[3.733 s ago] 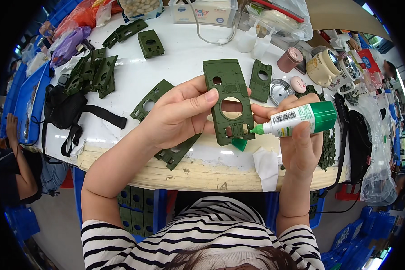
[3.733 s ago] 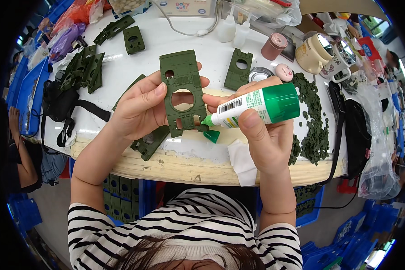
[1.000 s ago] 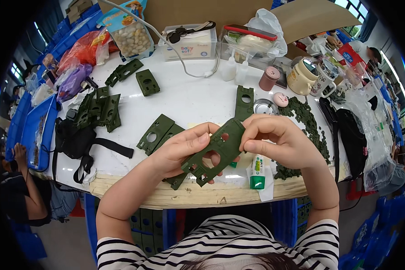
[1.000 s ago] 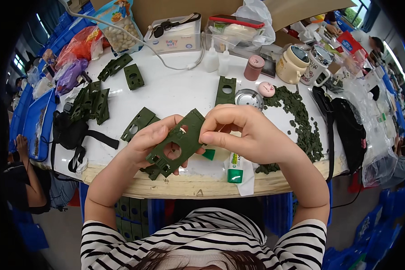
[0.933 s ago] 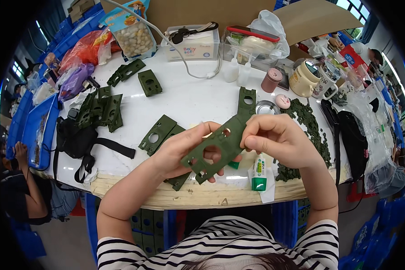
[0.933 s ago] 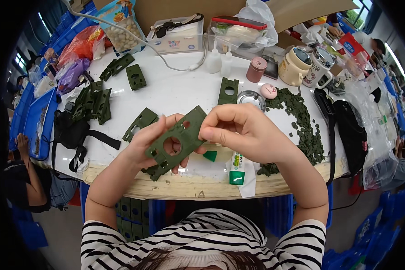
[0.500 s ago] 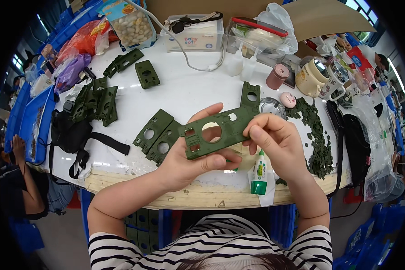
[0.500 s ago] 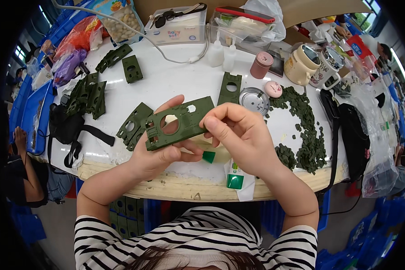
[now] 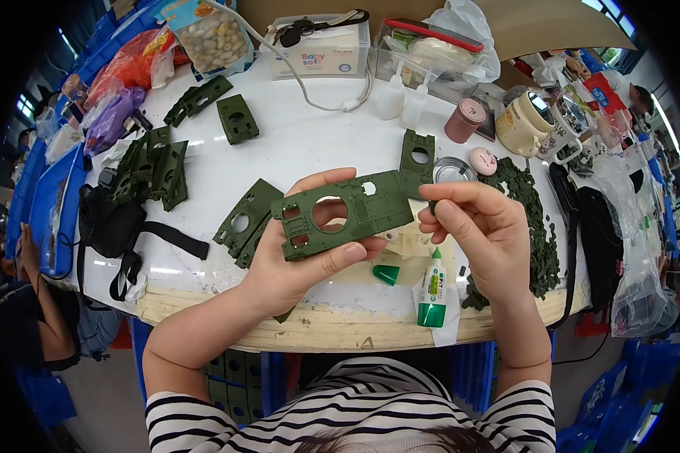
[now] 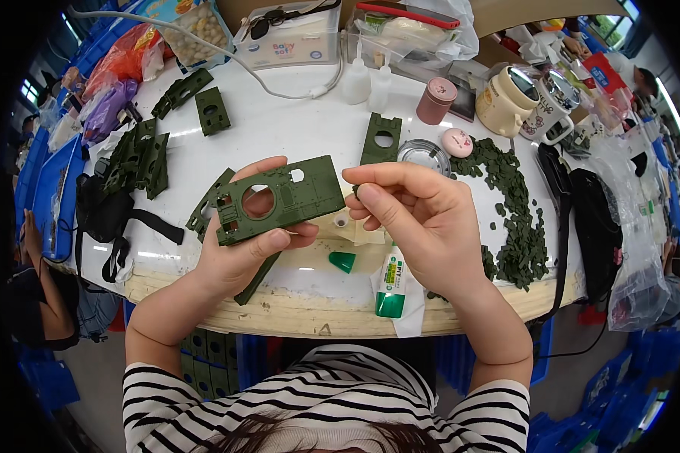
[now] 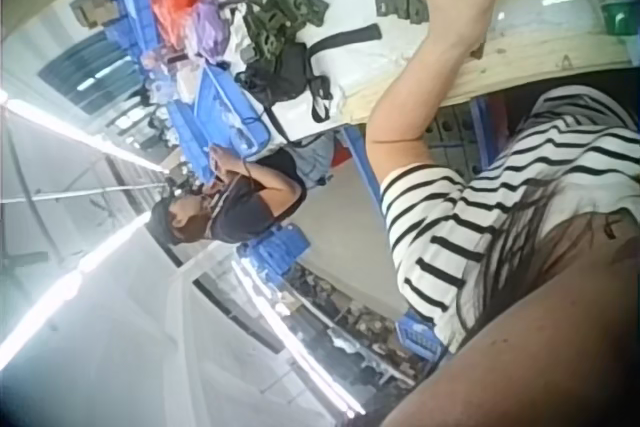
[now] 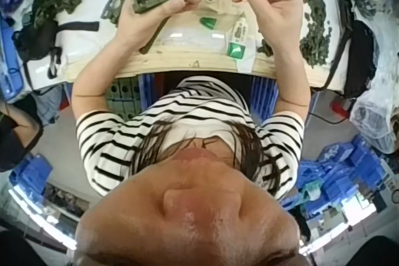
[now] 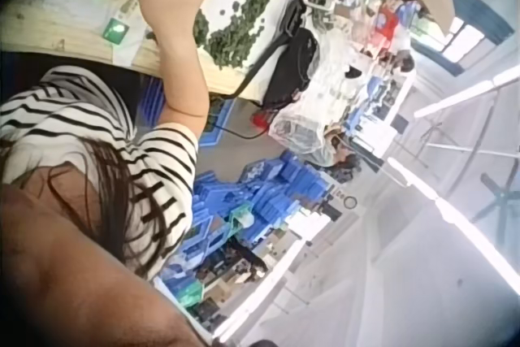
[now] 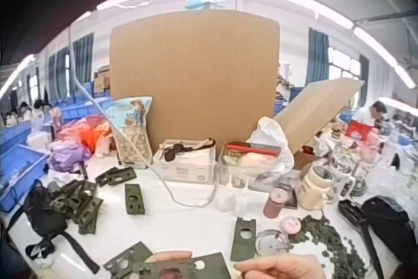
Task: Applying glue to plastic components to assemble model tank parts.
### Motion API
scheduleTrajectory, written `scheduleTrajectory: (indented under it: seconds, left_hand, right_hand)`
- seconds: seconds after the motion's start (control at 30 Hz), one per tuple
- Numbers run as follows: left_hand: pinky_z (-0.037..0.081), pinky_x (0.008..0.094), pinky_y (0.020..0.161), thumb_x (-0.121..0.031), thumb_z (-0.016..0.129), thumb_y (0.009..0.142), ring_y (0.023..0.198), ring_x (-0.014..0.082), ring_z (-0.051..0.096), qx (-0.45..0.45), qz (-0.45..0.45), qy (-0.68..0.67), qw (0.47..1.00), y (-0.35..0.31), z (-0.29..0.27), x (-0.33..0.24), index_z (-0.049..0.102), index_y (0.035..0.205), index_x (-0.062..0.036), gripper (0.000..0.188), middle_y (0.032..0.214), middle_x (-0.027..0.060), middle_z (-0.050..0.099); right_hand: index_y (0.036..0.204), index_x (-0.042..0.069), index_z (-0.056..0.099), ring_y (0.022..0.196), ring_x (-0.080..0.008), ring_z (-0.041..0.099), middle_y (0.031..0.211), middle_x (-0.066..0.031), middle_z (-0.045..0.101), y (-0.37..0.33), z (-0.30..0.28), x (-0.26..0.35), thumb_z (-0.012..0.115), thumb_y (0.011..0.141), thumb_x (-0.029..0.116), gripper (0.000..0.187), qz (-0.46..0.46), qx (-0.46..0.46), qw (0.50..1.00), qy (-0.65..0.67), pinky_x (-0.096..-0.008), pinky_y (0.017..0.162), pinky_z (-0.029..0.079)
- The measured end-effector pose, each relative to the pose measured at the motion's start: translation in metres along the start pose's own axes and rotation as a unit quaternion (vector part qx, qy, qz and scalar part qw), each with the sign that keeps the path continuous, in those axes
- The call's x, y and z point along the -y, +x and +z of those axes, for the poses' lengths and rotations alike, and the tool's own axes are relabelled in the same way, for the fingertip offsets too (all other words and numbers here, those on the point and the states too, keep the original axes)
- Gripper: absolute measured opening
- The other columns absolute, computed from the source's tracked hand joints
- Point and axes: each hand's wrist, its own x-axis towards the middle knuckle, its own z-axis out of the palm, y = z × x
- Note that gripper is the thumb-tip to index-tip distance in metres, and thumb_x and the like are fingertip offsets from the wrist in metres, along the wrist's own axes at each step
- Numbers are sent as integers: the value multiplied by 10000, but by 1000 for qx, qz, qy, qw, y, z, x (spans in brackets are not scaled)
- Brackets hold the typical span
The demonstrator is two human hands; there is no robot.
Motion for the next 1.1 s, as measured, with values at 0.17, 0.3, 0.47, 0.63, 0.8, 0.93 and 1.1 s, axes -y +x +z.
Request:
scheduleTrajectory:
  seconds: [0.17, 0.3, 0.47, 0.63, 0.8, 0.93, 1.1]
  left_hand:
    - [509, 368, 916, 23, 597, 843, 1053, 245, 580, -2, 1, 13, 1000, 0, 1, 0, 260, 1346, -9, 606, 1152, 161, 538]
    - [507, 347, 910, 45, 602, 833, 1042, 226, 588, 4, 31, 43, 999, 0, -1, 7, 275, 1337, -6, 602, 1151, 155, 536]
    - [507, 314, 885, 74, 610, 816, 1035, 208, 591, 31, 78, 101, 991, -3, 0, 14, 289, 1332, -5, 613, 1172, 139, 514]
    - [507, 264, 836, 69, 642, 793, 1020, 170, 590, 38, 129, 161, 978, -8, -1, 24, 329, 1322, -1, 618, 1222, 103, 470]
    - [490, 228, 804, 57, 666, 780, 983, 115, 572, 40, 159, 185, 969, -9, -1, 27, 369, 1314, -7, 615, 1236, 78, 448]
    - [478, 216, 794, 51, 675, 776, 950, 91, 558, 37, 153, 188, 969, -10, -1, 26, 379, 1312, -11, 615, 1235, 71, 441]
    - [475, 214, 797, 47, 678, 775, 947, 90, 554, 36, 157, 200, 967, -11, 0, 27, 377, 1315, -14, 621, 1228, 68, 441]
  right_hand:
    - [1080, -37, 604, 815, -94, 622, 925, -101, 666, 0, 5, 3, 576, 885, 35, 210, 16, -2, 1000, 16, -207, 695, 495]
    - [1040, -41, 617, 781, -80, 612, 913, -101, 668, 0, 7, 6, 610, 862, 28, 191, 48, -17, 998, 36, -197, 683, 491]
    - [997, -40, 631, 762, -65, 608, 888, -80, 670, -1, 4, 2, 647, 834, 23, 175, 32, 5, 999, 19, -186, 672, 486]
    - [980, -38, 636, 707, -54, 594, 865, -65, 665, -3, 15, 6, 658, 824, 19, 167, 42, -14, 999, 13, -176, 648, 482]
    - [945, -39, 634, 702, -52, 582, 850, -55, 647, -3, 16, 8, 656, 822, 12, 135, 34, -5, 999, -10, -169, 640, 484]
    - [906, -28, 637, 789, -74, 565, 900, -58, 585, -1, 15, 3, 657, 816, 17, 103, -51, 5, 998, -45, -172, 663, 465]
    - [835, 0, 654, 947, -136, 512, 991, -79, 529, -2, 13, 2, 698, 766, 59, 101, -85, -12, 988, -130, -257, 837, 404]
